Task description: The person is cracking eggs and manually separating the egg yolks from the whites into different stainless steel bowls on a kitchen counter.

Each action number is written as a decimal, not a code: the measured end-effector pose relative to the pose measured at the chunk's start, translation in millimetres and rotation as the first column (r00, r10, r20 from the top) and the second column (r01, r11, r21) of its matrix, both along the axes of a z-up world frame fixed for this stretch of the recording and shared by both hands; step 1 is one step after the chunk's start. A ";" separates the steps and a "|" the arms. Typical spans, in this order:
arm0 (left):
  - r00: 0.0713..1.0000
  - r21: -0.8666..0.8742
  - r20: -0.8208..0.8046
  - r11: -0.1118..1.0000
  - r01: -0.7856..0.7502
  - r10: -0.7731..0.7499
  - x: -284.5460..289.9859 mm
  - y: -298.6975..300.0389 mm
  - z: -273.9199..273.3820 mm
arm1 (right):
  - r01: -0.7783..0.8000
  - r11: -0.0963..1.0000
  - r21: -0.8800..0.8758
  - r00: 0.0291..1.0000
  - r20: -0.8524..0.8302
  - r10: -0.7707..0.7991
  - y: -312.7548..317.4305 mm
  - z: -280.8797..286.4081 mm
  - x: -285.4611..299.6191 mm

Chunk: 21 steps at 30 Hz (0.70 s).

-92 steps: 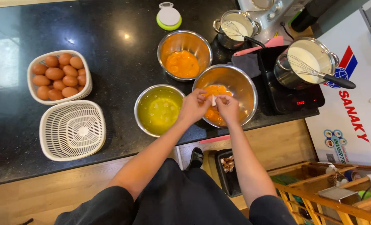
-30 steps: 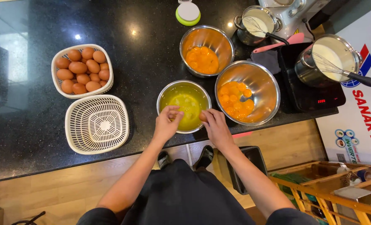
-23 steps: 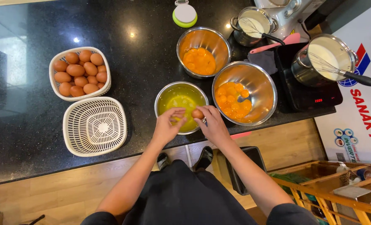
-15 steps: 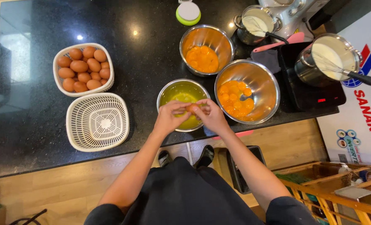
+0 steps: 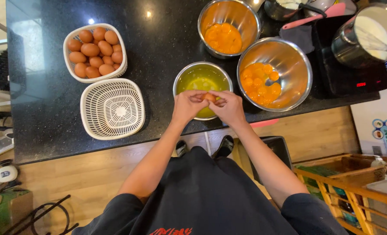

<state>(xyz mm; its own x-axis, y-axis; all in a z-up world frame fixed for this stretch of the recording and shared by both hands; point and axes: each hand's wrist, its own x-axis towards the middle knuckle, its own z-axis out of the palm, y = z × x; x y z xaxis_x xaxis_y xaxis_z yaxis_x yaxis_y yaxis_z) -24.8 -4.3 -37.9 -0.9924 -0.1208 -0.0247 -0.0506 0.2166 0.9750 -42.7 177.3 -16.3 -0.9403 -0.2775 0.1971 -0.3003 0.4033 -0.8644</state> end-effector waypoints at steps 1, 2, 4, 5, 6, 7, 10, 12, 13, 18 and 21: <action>1.000 -0.005 0.004 1.000 0.000 0.000 0.0 -0.1 -1.9 | 0.000 1.000 -0.005 1.000 0.004 0.000 -0.2 -1.1 -0.3; 1.000 0.012 0.012 1.000 -0.001 0.001 0.0 -0.2 -3.8 | 0.003 1.000 0.006 1.000 -0.007 -0.003 -0.4 -2.2 -0.5; 1.000 0.027 0.025 1.000 -0.001 0.000 0.4 0.0 -5.2 | 0.007 1.000 0.016 1.000 -0.013 -0.007 -0.4 -4.0 0.4; 0.999 0.021 0.032 1.000 -0.008 0.008 0.2 0.0 -4.5 | 0.025 0.999 0.029 1.000 0.008 -0.025 -0.7 -4.9 1.1; 0.999 0.014 0.039 1.000 -0.016 0.015 -0.1 0.1 -3.7 | 0.043 0.998 0.042 0.999 0.028 -0.044 -0.7 -5.7 1.7; 0.999 0.013 0.041 1.000 -0.014 0.013 -0.4 -0.5 -5.2 | 0.045 0.998 0.040 0.998 0.030 -0.046 -0.3 -7.6 1.3; 0.998 0.031 0.064 0.999 -0.023 0.021 1.7 -1.9 -2.8 | 0.052 0.997 0.053 0.999 0.006 -0.052 0.5 -11.1 1.1; 0.996 0.045 0.086 0.999 -0.024 0.020 4.7 -3.7 7.8 | 0.073 0.993 0.088 0.997 0.007 -0.073 -0.9 -10.6 -0.1; 0.996 0.045 0.087 0.999 -0.022 0.018 5.1 -4.2 5.5 | 0.074 0.993 0.088 0.997 0.008 -0.075 -0.9 -9.9 -0.6; 0.991 0.280 0.092 0.953 -0.116 0.093 1.4 -8.6 -23.7 | 0.097 0.991 -0.089 0.973 0.216 -0.076 9.0 -25.8 -12.1; 0.998 0.537 0.043 0.841 -0.066 0.050 0.7 -11.8 -46.0 | 0.041 0.929 -0.368 0.944 0.318 0.084 12.3 -28.3 -18.2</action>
<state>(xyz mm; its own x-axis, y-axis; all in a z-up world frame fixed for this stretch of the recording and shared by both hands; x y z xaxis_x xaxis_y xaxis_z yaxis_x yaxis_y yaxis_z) -24.2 -16.1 -84.0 -0.9820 -0.1383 -0.1284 -0.0737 -0.3455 0.9355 -60.9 189.6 -44.6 -0.9637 -0.2660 -0.0244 0.0150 0.0375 -0.9992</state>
